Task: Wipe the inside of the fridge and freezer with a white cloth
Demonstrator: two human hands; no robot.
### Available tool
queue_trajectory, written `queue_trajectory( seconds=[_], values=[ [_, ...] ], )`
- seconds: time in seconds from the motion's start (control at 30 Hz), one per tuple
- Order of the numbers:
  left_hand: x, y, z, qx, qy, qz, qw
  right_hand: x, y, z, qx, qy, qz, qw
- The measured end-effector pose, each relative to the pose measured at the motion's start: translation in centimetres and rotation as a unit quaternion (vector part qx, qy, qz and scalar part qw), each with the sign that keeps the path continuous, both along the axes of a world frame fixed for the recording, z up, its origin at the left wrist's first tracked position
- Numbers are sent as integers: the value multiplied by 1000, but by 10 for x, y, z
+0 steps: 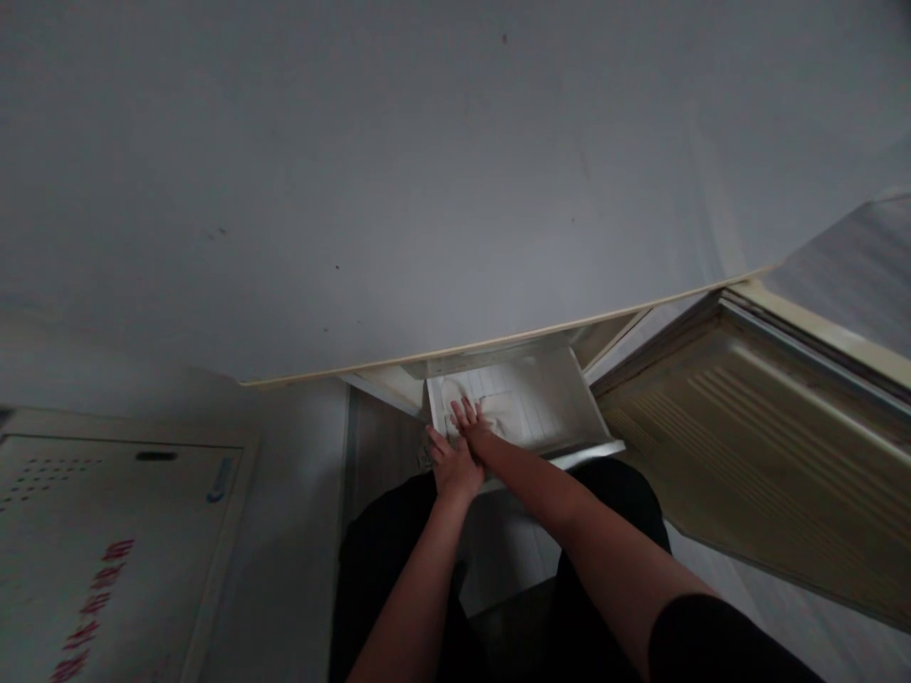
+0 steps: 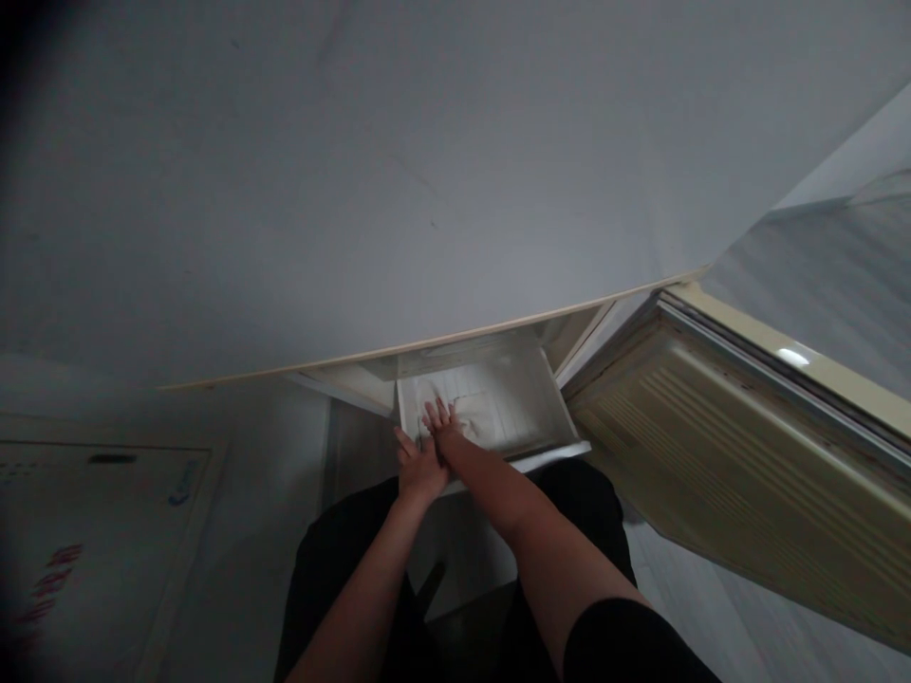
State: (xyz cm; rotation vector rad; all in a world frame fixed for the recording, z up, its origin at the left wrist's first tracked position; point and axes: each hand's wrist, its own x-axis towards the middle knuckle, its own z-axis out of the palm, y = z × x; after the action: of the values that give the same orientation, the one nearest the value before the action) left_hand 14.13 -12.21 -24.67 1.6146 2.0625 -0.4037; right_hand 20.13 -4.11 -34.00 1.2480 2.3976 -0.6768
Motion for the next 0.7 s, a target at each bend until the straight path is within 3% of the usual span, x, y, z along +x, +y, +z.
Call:
queue_trajectory(
  seconds=[0.13,0.27,0.47,0.57,0.7],
  values=[
    [0,-1,-2,10,0,0,1000,27,-4,-8,14,34,36,999],
    [-1,-3,-1,12,-3,-4,1000,91,6,-12,29,51,40,997],
    [-2,-2,3,8,-11,-8,1000,189,23,-1,-2,-83,-158,984],
    [-1,-1,4,7,-11,-9,1000,199,21,3,2,-125,-181,976],
    [0,0,4,6,-8,-6,1000,179,17,-1,41,-169,-150,973]
  ],
)
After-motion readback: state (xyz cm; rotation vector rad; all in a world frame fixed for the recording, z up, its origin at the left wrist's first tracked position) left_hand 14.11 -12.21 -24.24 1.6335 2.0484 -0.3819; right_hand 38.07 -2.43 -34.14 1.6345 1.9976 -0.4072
